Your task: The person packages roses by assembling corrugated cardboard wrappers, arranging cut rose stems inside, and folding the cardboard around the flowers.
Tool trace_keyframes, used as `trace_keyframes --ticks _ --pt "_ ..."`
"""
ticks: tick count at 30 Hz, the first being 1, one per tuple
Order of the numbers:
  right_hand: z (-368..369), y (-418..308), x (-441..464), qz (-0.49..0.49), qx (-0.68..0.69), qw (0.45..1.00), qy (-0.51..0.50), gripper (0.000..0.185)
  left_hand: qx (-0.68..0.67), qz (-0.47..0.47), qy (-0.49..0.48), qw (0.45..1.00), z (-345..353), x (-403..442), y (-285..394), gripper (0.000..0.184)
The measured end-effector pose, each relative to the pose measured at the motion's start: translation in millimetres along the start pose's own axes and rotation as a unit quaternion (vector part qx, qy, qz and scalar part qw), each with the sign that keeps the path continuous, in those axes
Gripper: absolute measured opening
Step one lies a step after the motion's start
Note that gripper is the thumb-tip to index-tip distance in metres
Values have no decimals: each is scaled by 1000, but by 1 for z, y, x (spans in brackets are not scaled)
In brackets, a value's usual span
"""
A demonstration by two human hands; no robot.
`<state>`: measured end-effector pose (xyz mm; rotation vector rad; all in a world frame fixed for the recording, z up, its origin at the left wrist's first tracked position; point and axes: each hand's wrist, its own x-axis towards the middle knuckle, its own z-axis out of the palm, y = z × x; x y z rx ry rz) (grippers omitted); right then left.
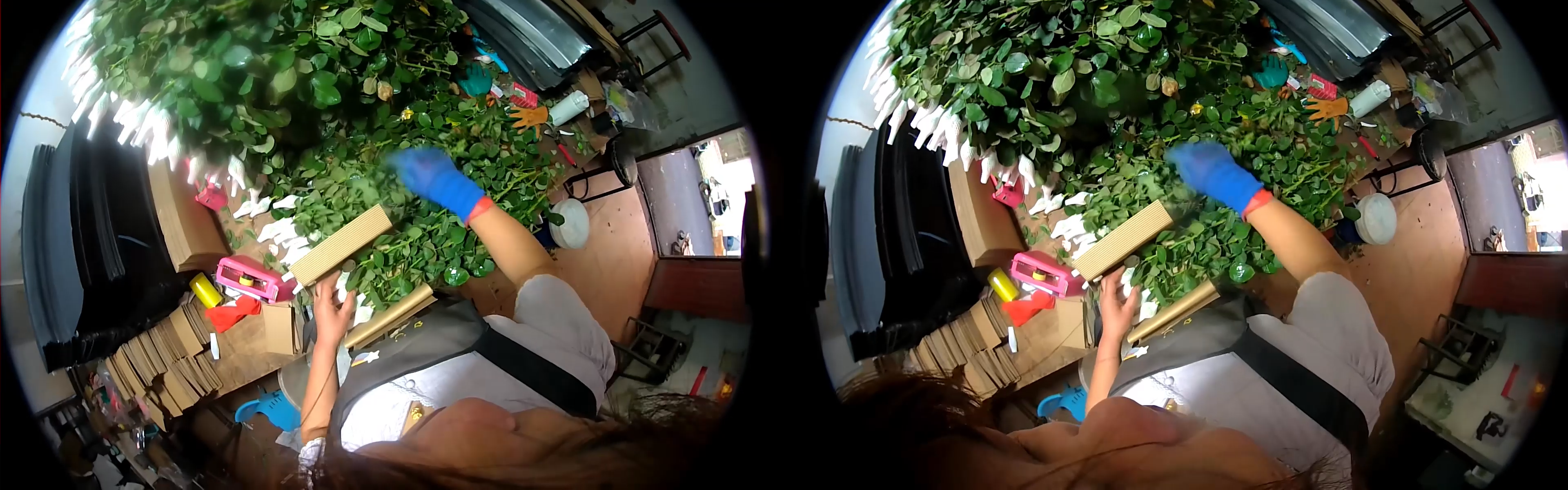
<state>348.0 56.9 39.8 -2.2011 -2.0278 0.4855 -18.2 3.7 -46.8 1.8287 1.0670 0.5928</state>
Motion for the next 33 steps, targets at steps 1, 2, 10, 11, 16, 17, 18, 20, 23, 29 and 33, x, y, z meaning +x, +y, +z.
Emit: trace_keyframes --ticks 1,2,10,11,16,17,18,20,23,29,33 --pt "0 9 17 2 19 999 27 38 0 1 1 1000 1 1 1 49" --pt "6 17 39 5 37 998 56 38 0 4 1 1000 1 2 1 49" --pt "69 45 74 17 -141 986 -82 52 -5 21 5 1000 3 1 -8 51" --pt "63 44 70 28 -73 994 -71 50 -16 22 12 1000 4 0 -11 52" --pt "-16 5 22 -110 -105 915 375 49 -25 -2 8 1000 2 -1 -1 52" --pt "-18 0 18 -110 -109 913 377 46 -17 11 12 1000 2 0 0 52" --pt "-11 3 17 -101 -138 922 347 45 -8 24 15 1000 1 0 -1 52" --pt "14 17 19 -85 -199 933 289 44 -7 23 9 1000 1 -2 -4 52" --pt "39 18 -4 -20 -119 963 243 43 -9 19 15 1000 1 0 -4 52" --pt "87 49 -21 -42 -133 986 -94 38 -12 14 17 1000 4 3 1 51" --pt "8 8 13 -2 46 999 -3 33 -17 13 12 1000 2 -1 -5 51"
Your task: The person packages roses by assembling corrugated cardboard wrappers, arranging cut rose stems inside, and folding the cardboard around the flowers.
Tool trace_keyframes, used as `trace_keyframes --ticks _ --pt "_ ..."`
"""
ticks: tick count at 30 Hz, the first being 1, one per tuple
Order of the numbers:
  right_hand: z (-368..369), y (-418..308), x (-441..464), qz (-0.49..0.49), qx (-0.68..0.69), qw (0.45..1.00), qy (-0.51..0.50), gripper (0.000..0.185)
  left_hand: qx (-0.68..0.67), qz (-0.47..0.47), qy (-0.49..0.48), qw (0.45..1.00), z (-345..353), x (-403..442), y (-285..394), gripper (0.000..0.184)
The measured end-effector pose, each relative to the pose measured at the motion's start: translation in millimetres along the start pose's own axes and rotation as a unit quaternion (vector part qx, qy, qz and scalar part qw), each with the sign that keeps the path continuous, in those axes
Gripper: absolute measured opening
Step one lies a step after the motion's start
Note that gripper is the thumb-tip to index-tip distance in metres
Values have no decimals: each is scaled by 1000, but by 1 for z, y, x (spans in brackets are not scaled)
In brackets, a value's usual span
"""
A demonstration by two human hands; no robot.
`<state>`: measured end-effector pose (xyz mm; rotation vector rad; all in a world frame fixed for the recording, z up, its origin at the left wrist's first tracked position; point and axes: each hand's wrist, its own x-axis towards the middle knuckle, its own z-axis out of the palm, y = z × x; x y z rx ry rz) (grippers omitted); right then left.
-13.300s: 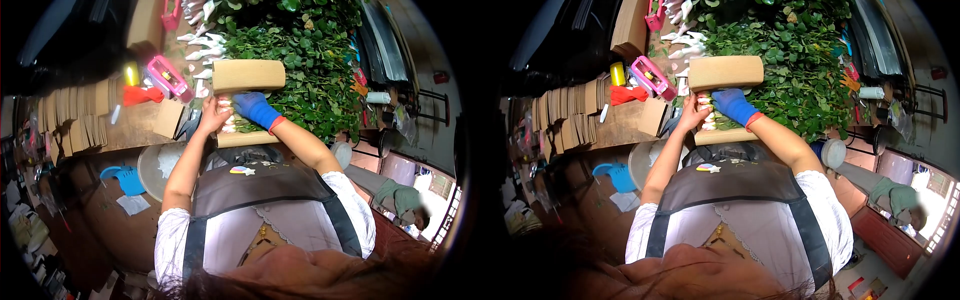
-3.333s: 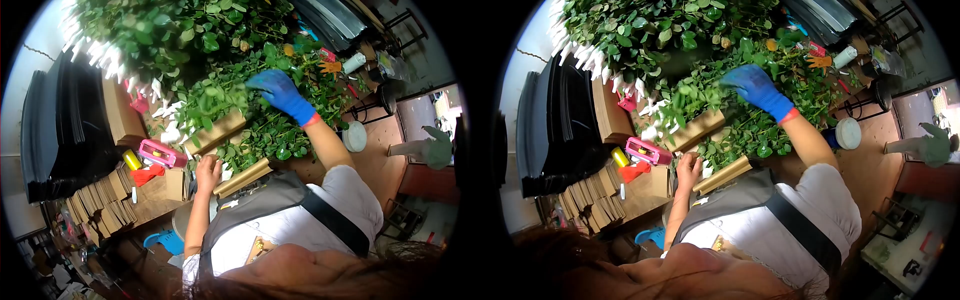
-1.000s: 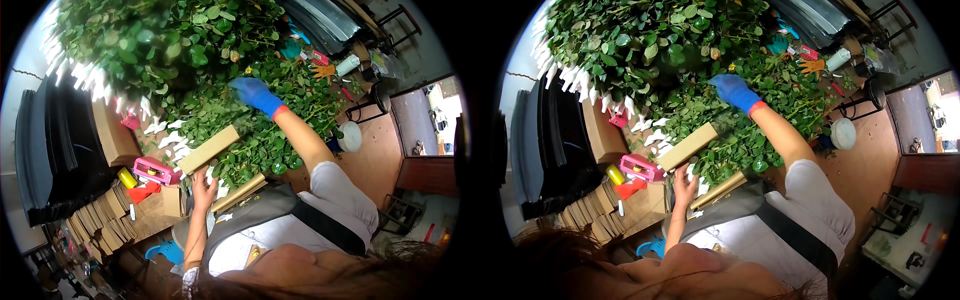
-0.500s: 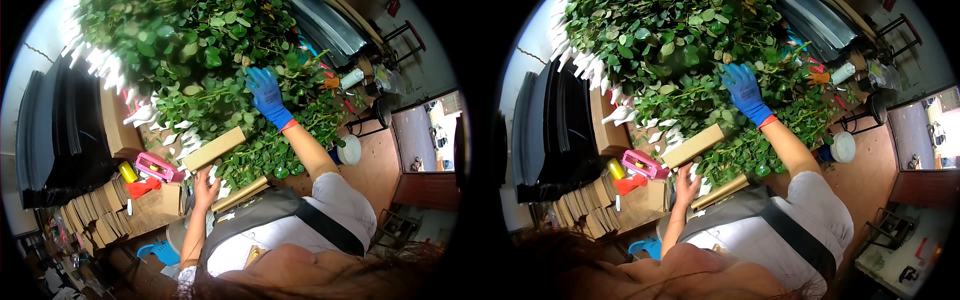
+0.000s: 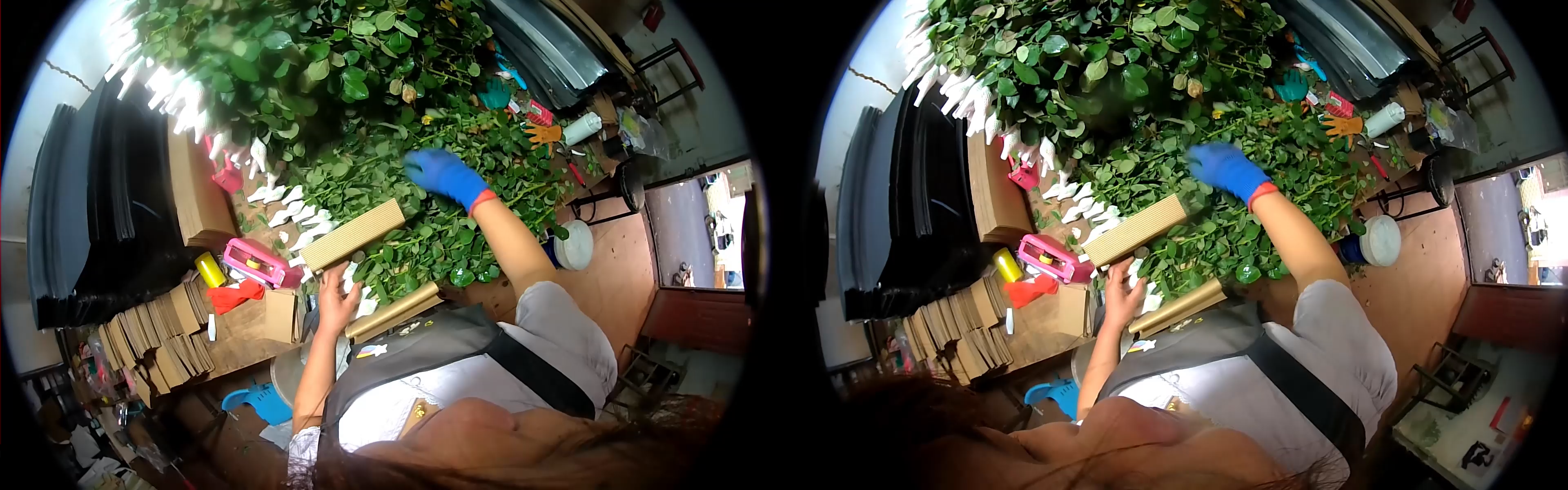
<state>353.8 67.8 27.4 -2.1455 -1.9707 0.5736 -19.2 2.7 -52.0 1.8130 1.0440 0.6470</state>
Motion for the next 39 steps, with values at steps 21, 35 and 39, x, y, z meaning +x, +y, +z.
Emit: trace_keyframes --ticks 21,35,39 --pt "-79 -96 3 -361 -21 878 313 40 39 -13 136 990 17 9 -6 20" --pt "39 -15 -140 -136 -85 982 100 36 76 25 123 989 14 9 -14 26" --pt "36 -44 -141 -101 -63 979 164 36 120 -32 109 986 21 8 -29 26"
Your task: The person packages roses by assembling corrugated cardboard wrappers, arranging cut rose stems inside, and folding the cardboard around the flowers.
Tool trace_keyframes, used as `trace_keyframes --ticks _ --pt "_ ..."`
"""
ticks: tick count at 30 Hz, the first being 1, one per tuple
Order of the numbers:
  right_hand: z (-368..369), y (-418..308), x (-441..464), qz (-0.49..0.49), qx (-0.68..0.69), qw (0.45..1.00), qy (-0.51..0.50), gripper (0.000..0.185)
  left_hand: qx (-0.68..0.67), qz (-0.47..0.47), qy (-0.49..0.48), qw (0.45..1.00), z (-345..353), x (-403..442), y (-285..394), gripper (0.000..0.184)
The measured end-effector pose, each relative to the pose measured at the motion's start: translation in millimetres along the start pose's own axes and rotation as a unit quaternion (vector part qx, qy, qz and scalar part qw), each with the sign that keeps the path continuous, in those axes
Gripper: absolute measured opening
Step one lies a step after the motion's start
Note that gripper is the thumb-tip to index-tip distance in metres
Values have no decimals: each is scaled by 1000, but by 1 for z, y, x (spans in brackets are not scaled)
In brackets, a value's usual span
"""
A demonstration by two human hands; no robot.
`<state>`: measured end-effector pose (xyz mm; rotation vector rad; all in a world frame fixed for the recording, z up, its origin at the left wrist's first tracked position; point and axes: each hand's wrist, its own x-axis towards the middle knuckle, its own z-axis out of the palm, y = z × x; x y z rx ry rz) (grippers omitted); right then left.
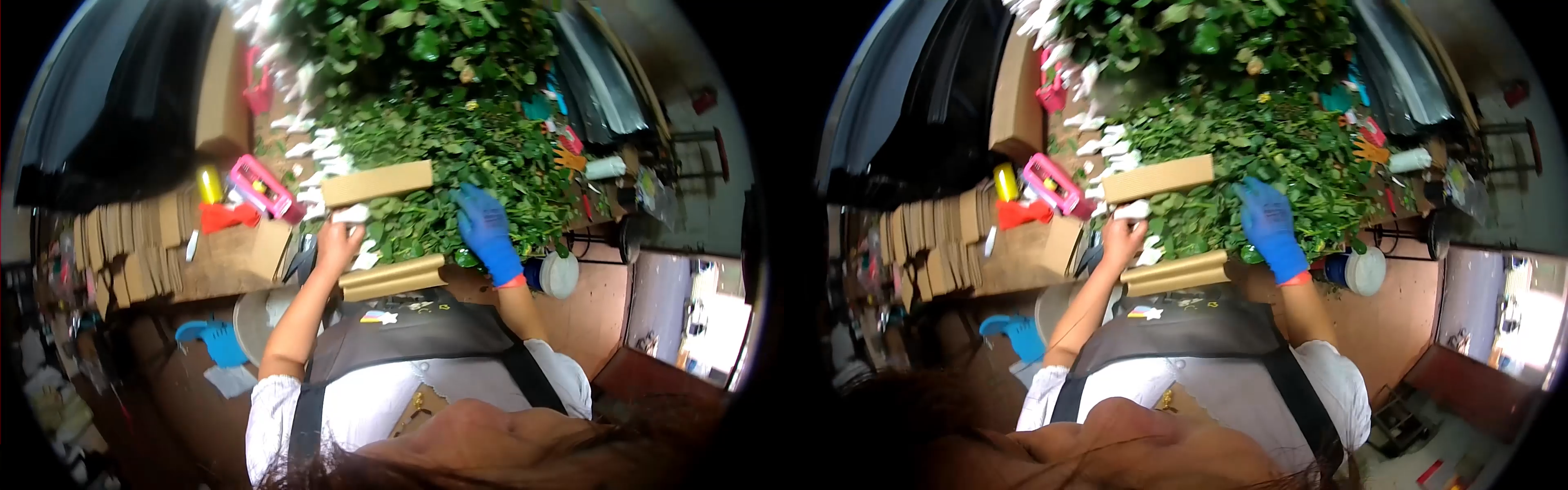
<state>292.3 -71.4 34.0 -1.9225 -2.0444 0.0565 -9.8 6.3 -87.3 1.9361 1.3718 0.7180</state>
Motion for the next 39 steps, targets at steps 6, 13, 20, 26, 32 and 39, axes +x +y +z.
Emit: trace_keyframes --ticks 6,13,20,26,32,39 --pt "-7 -79 45 -25 143 972 -186 52 4 -1 -12 1000 -10 3 19 22" --pt "92 -75 70 -5 -65 966 -249 28 -11 -17 -15 1000 -25 7 32 28" --pt "107 -73 58 16 -40 976 -212 22 23 -59 13 998 -33 2 40 29" --pt "103 -71 61 32 -28 970 -238 30 -149 46 231 960 -76 -26 20 11" --pt "92 -81 67 34 -39 965 -256 40 -113 -132 38 984 -55 -16 -1 33" --pt "105 -77 60 29 -55 974 -217 36 -107 -54 159 980 -24 -15 -25 17"
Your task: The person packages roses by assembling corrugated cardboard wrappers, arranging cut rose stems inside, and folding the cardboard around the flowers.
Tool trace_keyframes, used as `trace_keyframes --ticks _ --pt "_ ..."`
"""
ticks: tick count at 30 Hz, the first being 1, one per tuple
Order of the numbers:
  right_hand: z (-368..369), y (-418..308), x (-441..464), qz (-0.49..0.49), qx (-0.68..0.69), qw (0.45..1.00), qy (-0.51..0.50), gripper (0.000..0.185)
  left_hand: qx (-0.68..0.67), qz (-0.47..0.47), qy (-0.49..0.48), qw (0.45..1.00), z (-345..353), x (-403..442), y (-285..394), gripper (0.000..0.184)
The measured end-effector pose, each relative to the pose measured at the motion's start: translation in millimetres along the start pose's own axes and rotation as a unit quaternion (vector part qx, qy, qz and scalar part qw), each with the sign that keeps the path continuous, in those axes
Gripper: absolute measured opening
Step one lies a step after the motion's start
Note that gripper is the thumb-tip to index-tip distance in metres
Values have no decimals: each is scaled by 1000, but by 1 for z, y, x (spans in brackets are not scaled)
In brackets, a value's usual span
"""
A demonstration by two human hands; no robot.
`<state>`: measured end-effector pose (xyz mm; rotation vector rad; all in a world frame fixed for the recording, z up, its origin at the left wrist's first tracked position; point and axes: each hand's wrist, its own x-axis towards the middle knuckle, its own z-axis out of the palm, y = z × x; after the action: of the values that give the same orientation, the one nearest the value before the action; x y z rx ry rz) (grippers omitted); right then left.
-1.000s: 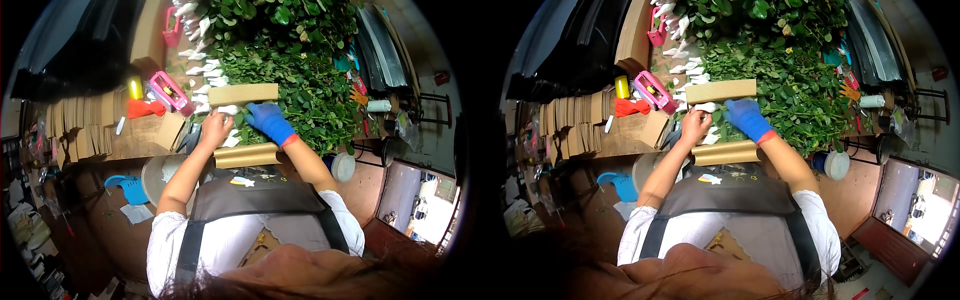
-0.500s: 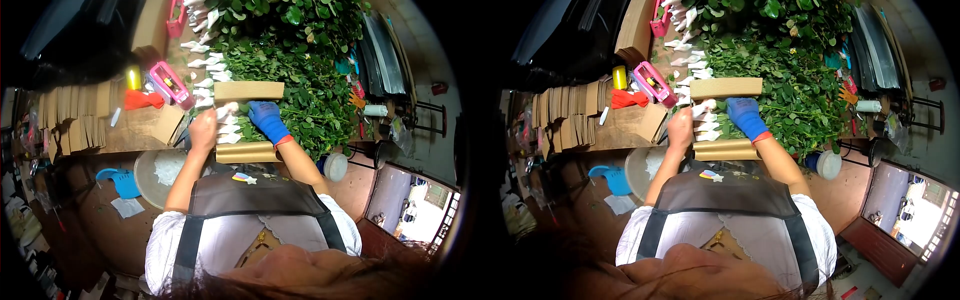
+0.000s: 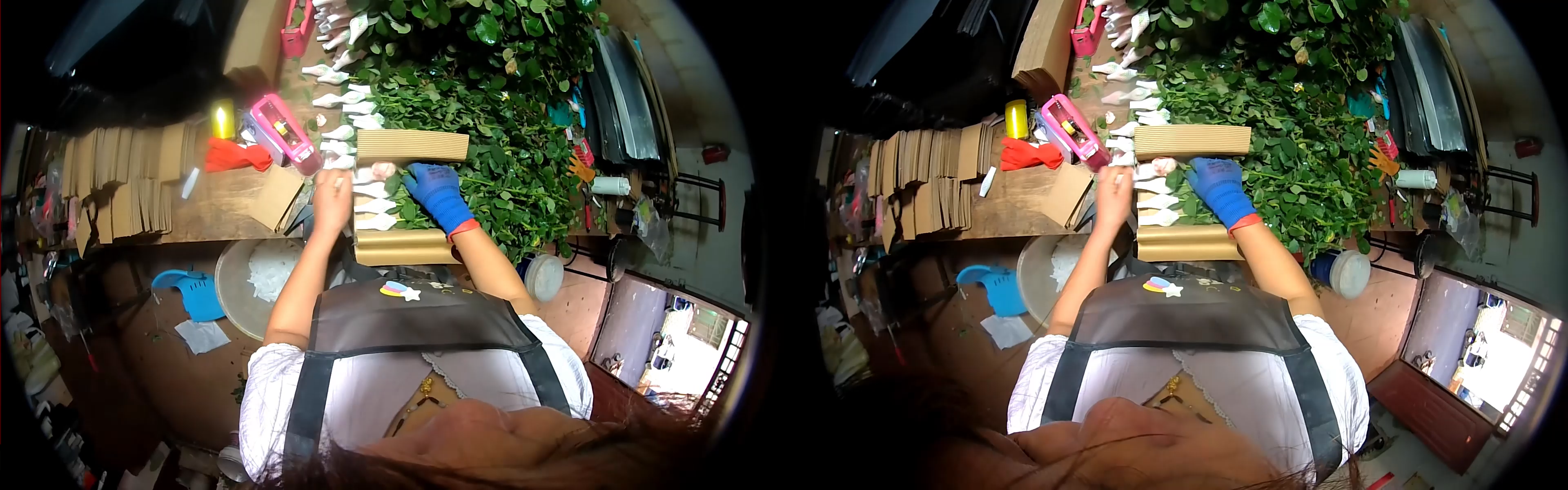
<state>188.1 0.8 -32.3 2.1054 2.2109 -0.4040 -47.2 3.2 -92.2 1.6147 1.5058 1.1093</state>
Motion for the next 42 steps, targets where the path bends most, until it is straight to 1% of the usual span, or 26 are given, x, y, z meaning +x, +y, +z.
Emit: trace_keyframes --ticks 1,3,4,5,7,9,10,11,12,13,15,17,18,21,22,23,25,29,32,35,36,37,39,40,41,42 --pt "-1 -2 0 7 2 1000 -5 38 -53 11 39 998 -12 5 -2 20" --pt "-15 -1 -4 23 73 996 -49 41 -104 -19 6 994 -39 9 -7 26" --pt "-25 -1 -5 27 107 991 -73 42 -98 -126 -77 984 -49 8 -8 33" --pt "-29 0 -5 28 107 989 -98 45 -58 -128 -104 985 -49 6 -7 33" --pt "-31 -1 -5 26 104 983 -151 52 22 -135 -156 978 -40 5 18 35" --pt "-13 -5 -4 33 56 990 -122 49 100 -49 -167 980 -21 1 25 36" --pt "-8 -6 -3 40 30 992 -118 49 98 -43 -204 973 -15 1 27 39" --pt "-4 -5 -2 48 2 992 -113 48 61 -59 -179 980 -13 -2 28 37" --pt "-6 -5 -7 28 14 996 -81 49 25 -73 -155 985 -14 -6 32 36" --pt "-5 -4 -7 35 14 996 -85 51 -11 -87 -131 987 -14 -8 36 34" --pt "-2 -2 -6 48 13 994 -92 55 -89 -187 -104 973 -33 -5 27 22" --pt "-8 4 -10 32 74 990 -112 64 -104 -7 5 995 -41 -7 1 22" --pt "-13 4 -11 23 105 987 -122 69 -119 -86 -70 987 -52 -7 0 26" --pt "-25 0 -14 -7 93 984 -154 85 27 -116 -194 974 -55 -12 17 35" --pt "-21 -1 -14 -10 69 987 -147 87 81 -97 -202 971 -50 -12 28 43" --pt "-17 -2 -13 0 45 988 -147 87 85 -115 -247 958 -47 -14 40 42" --pt "-8 -8 -12 21 -3 989 -147 87 21 -104 -303 947 -32 -15 31 36" --pt "-11 -14 -12 38 -1 988 -148 86 -81 -143 -244 956 -33 -27 28 31" --pt "-7 -9 -14 34 28 989 -139 84 -170 -193 -216 942 -29 -39 2 28" --pt "1 -2 -17 6 15 995 -101 81 -292 -263 -59 917 -43 -35 14 24" --pt "2 3 -21 -8 17 997 -80 78 -341 -212 -58 914 -56 -25 25 21" --pt "-11 1 -26 -7 21 996 -83 76 -268 -175 -68 945 -65 -25 12 20" --pt "-45 -1 -39 -14 28 995 -92 72 -106 -226 -187 950 -81 -30 -14 18" --pt "-55 -1 -44 -15 63 996 -69 55 -116 -213 -186 952 -84 -32 3 20" --pt "-61 -5 -44 -47 84 992 -76 50 -38 -192 -197 961 -77 -37 -9 27" --pt "-66 -7 -46 -77 103 988 -84 44 -14 -163 -188 968 -74 -38 -2 33"
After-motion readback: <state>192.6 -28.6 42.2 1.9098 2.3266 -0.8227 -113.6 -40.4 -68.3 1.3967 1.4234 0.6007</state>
